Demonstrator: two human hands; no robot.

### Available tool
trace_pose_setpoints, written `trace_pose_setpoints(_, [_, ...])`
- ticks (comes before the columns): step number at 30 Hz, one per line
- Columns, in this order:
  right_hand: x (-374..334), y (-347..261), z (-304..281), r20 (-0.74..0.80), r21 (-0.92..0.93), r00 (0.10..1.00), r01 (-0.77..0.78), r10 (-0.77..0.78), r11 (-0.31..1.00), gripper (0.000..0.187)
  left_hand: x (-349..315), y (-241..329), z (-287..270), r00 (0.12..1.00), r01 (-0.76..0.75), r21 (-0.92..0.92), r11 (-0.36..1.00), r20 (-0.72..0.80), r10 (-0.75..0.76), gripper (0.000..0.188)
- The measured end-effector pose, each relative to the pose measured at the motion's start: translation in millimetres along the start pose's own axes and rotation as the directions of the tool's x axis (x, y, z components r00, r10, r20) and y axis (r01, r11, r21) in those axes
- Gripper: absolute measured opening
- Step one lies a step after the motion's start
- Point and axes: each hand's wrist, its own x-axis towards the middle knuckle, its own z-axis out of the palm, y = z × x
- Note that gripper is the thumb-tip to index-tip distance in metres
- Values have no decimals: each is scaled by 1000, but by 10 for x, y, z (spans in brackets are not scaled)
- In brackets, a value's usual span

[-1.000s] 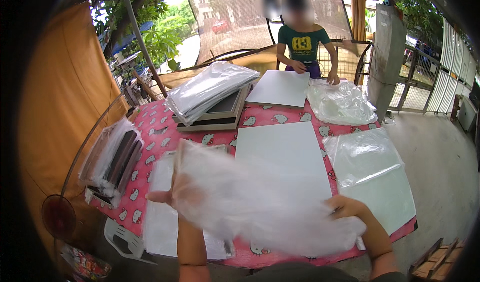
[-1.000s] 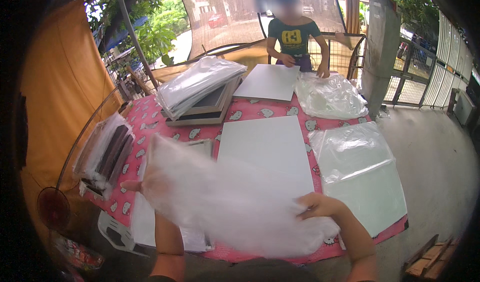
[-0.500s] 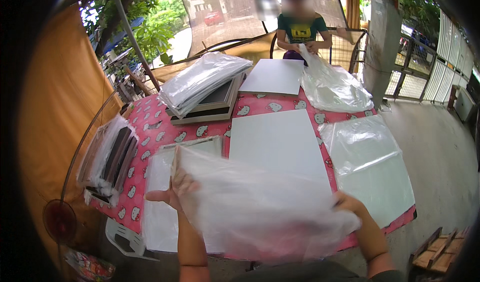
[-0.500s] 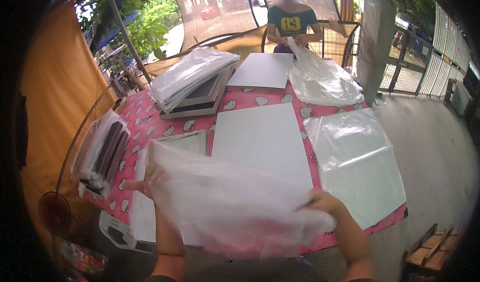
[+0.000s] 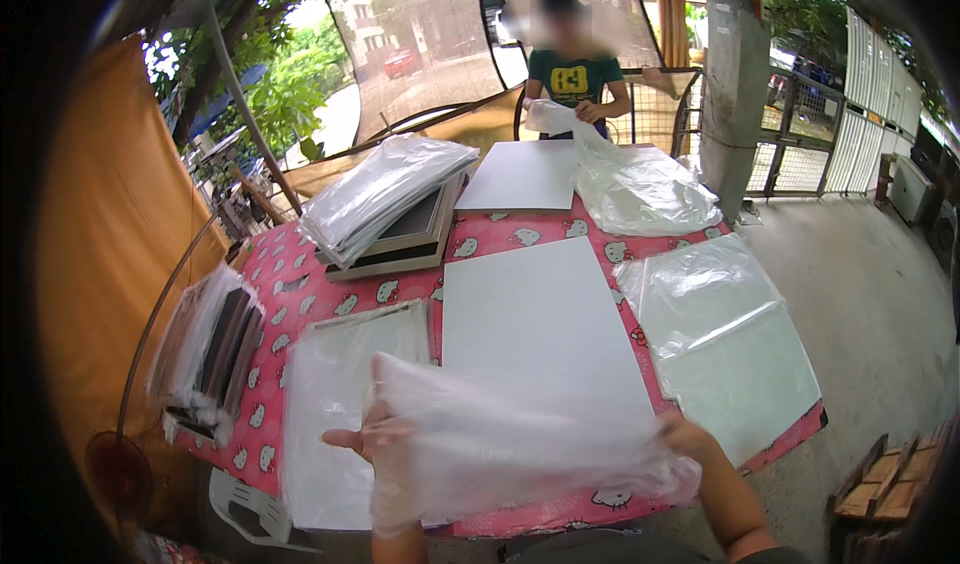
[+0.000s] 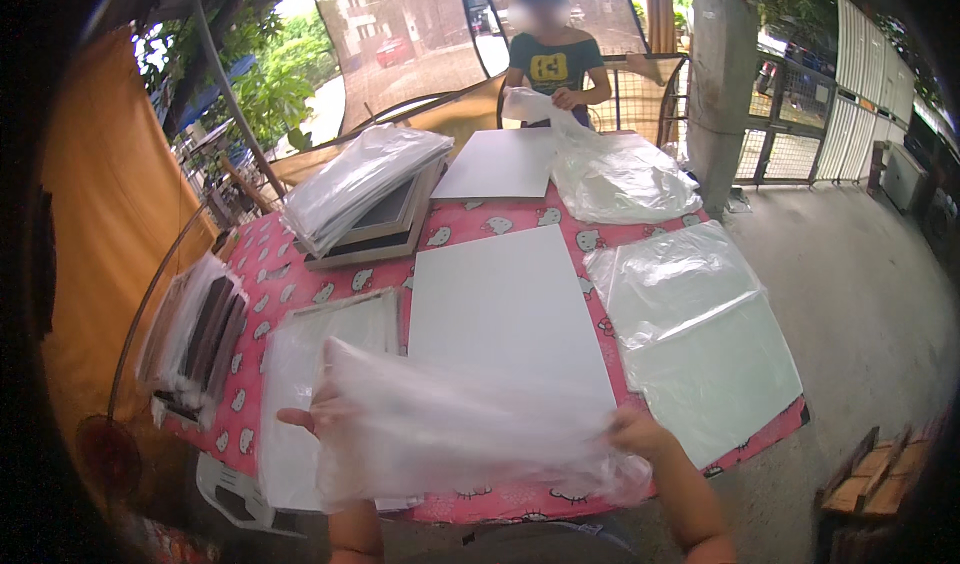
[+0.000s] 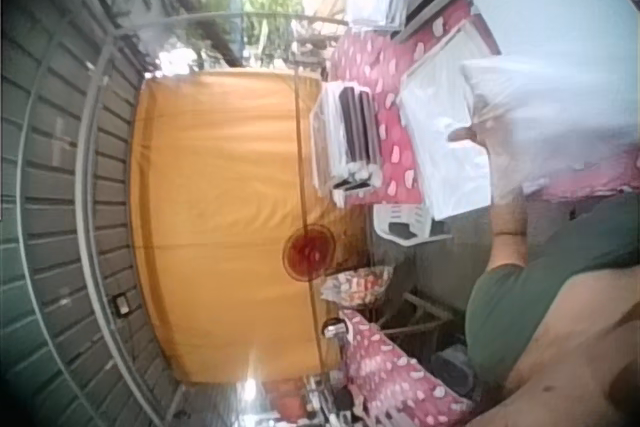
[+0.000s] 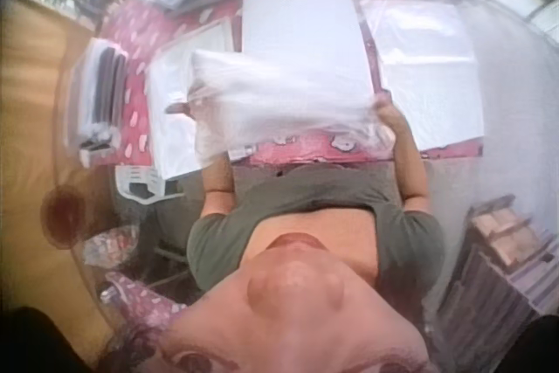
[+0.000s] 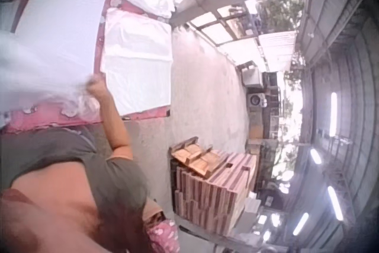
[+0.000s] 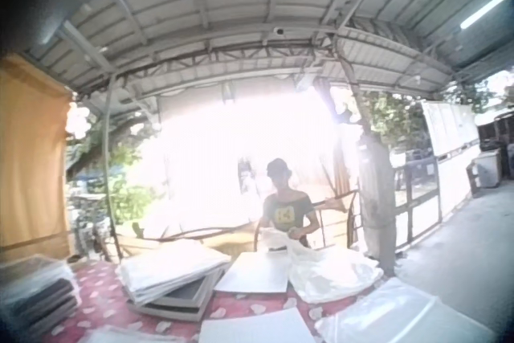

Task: The person picks up white paper boards, inserts them into plastic bags, and places the bagged boards into stacks on a table.

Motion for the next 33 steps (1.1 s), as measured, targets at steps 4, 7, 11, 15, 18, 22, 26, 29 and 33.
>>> trace_pose_setpoints(4, [-85, -181, -153, -123, 733, 953, 276, -278, 622, 24, -228, -132, -445, 771, 437, 761, 480, -42, -635, 40])
trace_pose_setpoints(7, [-287, -733, 107, -256, 253, 966, 106, -39, 962, 31, -502, -195, -668, 892, 386, 549, 741, -17, -452, 38])
trace_pose_setpoints(11, [-247, -60, 40, -149, -230, 983, -136, 103, 964, 24, -539, -306, -490, 829, 81, 82, 993, -559, -22, 30])
trace_pose_setpoints(15, [-49, 165, 97, -619, -187, 772, 29, -141, 982, 22, -578, -660, -624, 682, 230, 251, 940, -731, 28, 15])
trace_pose_setpoints(18, [98, 86, 269, -782, -437, 514, -50, -352, 898, 25, -711, -870, -710, 524, 341, 471, 814, -814, 252, 13])
trace_pose_setpoints(22, [315, 359, 200, -726, -658, 563, -405, -394, 634, 28, -768, -1059, -1038, 619, 485, 835, 258, -537, 574, 17])
trace_pose_setpoints(26, [268, 172, 338, -734, -673, 579, -547, -355, 497, 22, -624, -1121, -682, 553, 533, 787, 310, -602, 577, 17])
trace_pose_setpoints(29, [249, 88, 352, -696, -713, 590, -503, -408, 489, 18, -519, -1088, -334, 559, 460, 834, 304, -538, 630, 16])
trace_pose_setpoints(33, [-315, 52, 167, -552, -405, 829, -172, -90, 898, 18, -1082, -688, -451, 624, 613, 760, 214, -633, 459, 21])
